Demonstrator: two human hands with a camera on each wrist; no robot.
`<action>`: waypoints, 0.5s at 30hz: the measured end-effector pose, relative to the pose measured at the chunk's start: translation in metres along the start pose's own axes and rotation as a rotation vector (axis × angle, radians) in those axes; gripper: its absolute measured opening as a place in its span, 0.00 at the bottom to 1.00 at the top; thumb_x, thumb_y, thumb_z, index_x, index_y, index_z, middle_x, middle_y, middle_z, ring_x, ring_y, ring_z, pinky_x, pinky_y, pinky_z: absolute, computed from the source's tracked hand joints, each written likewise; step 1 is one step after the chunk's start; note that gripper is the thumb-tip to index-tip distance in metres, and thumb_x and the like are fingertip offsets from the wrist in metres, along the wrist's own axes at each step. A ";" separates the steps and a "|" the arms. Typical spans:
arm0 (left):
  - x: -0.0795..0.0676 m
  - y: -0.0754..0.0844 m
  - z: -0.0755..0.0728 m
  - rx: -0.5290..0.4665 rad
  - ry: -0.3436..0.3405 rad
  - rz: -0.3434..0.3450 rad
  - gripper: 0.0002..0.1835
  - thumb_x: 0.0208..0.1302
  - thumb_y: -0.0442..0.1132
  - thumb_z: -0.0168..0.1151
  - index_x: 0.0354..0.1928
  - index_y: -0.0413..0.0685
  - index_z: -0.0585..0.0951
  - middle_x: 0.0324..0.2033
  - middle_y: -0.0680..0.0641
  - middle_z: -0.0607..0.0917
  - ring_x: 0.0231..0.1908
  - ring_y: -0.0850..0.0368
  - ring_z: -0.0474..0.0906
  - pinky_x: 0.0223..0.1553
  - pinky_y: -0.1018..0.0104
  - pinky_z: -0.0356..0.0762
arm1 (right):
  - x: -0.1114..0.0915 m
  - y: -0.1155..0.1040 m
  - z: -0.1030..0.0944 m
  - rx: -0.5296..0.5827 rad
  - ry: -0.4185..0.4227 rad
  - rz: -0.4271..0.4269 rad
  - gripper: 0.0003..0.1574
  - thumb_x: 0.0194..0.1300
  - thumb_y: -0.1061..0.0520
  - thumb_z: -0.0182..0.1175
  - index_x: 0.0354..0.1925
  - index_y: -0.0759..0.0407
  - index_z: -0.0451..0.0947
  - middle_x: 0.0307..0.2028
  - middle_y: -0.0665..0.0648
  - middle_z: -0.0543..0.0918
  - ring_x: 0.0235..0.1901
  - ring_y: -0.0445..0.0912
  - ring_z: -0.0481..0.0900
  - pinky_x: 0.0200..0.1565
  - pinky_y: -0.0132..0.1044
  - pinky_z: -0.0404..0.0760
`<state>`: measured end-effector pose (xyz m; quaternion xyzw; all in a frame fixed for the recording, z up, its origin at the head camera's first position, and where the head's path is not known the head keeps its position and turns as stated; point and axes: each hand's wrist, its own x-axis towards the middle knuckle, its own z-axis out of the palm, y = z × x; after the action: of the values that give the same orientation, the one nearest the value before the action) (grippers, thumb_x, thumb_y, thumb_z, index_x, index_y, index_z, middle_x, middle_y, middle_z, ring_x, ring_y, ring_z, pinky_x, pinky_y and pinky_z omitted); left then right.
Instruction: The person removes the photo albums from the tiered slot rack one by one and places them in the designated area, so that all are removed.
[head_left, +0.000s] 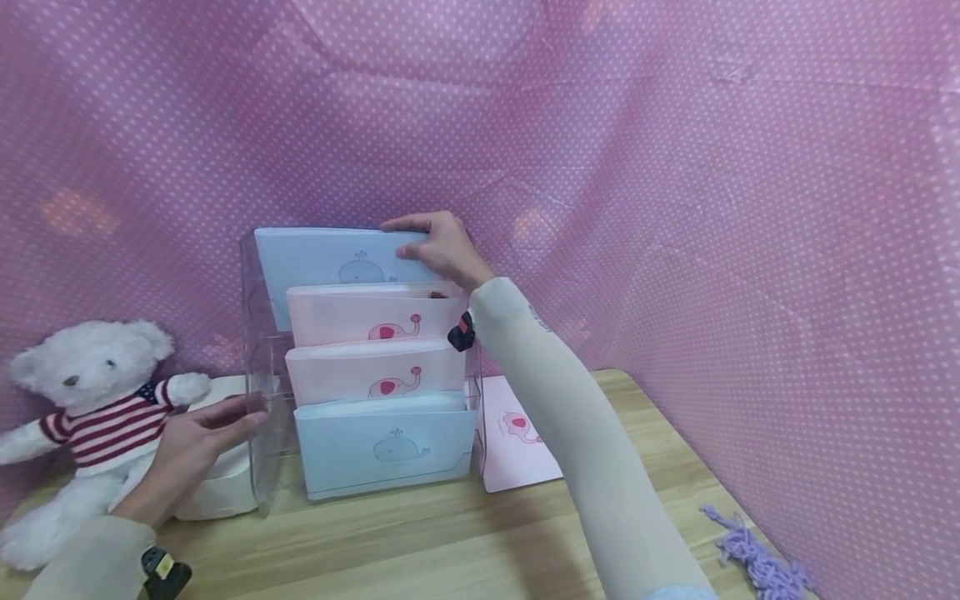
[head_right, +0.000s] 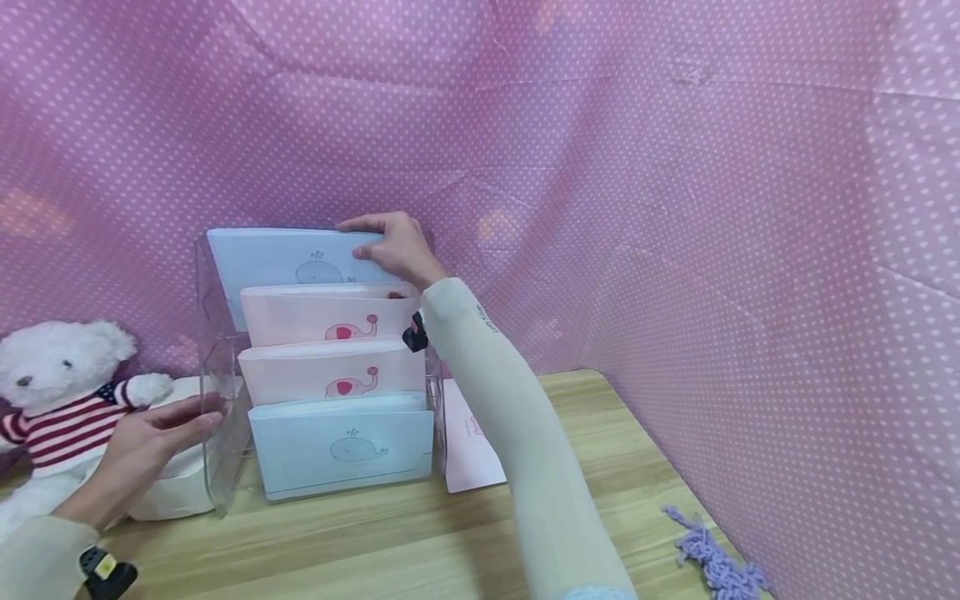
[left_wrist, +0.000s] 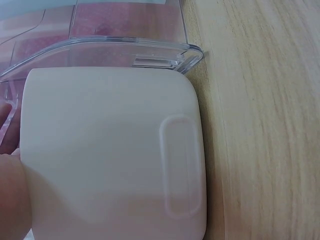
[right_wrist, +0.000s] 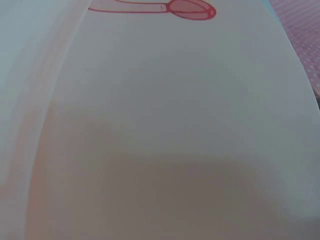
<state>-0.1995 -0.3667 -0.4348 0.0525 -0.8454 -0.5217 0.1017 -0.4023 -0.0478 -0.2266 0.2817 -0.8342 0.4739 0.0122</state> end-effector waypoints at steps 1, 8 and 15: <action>0.000 0.000 0.000 -0.001 -0.001 -0.003 0.36 0.67 0.56 0.67 0.70 0.41 0.73 0.44 0.83 0.80 0.44 0.92 0.73 0.43 0.90 0.76 | 0.000 0.000 0.000 0.010 0.006 0.013 0.24 0.65 0.60 0.68 0.55 0.38 0.85 0.59 0.48 0.84 0.50 0.43 0.87 0.48 0.33 0.89; 0.001 -0.001 0.001 -0.005 -0.014 -0.013 0.37 0.67 0.56 0.67 0.71 0.41 0.72 0.44 0.83 0.79 0.44 0.92 0.72 0.43 0.90 0.76 | 0.001 -0.001 0.001 0.077 0.048 0.047 0.23 0.65 0.63 0.68 0.54 0.41 0.86 0.58 0.51 0.85 0.47 0.45 0.89 0.43 0.32 0.90; 0.002 0.000 0.001 -0.014 -0.018 -0.006 0.36 0.67 0.56 0.67 0.70 0.42 0.73 0.44 0.83 0.80 0.44 0.92 0.73 0.43 0.90 0.76 | 0.001 -0.003 -0.005 0.080 0.071 0.028 0.23 0.64 0.64 0.68 0.54 0.43 0.86 0.57 0.51 0.86 0.46 0.46 0.89 0.43 0.34 0.90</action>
<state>-0.2021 -0.3665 -0.4350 0.0496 -0.8424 -0.5284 0.0930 -0.4031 -0.0451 -0.2209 0.2532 -0.8174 0.5168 0.0240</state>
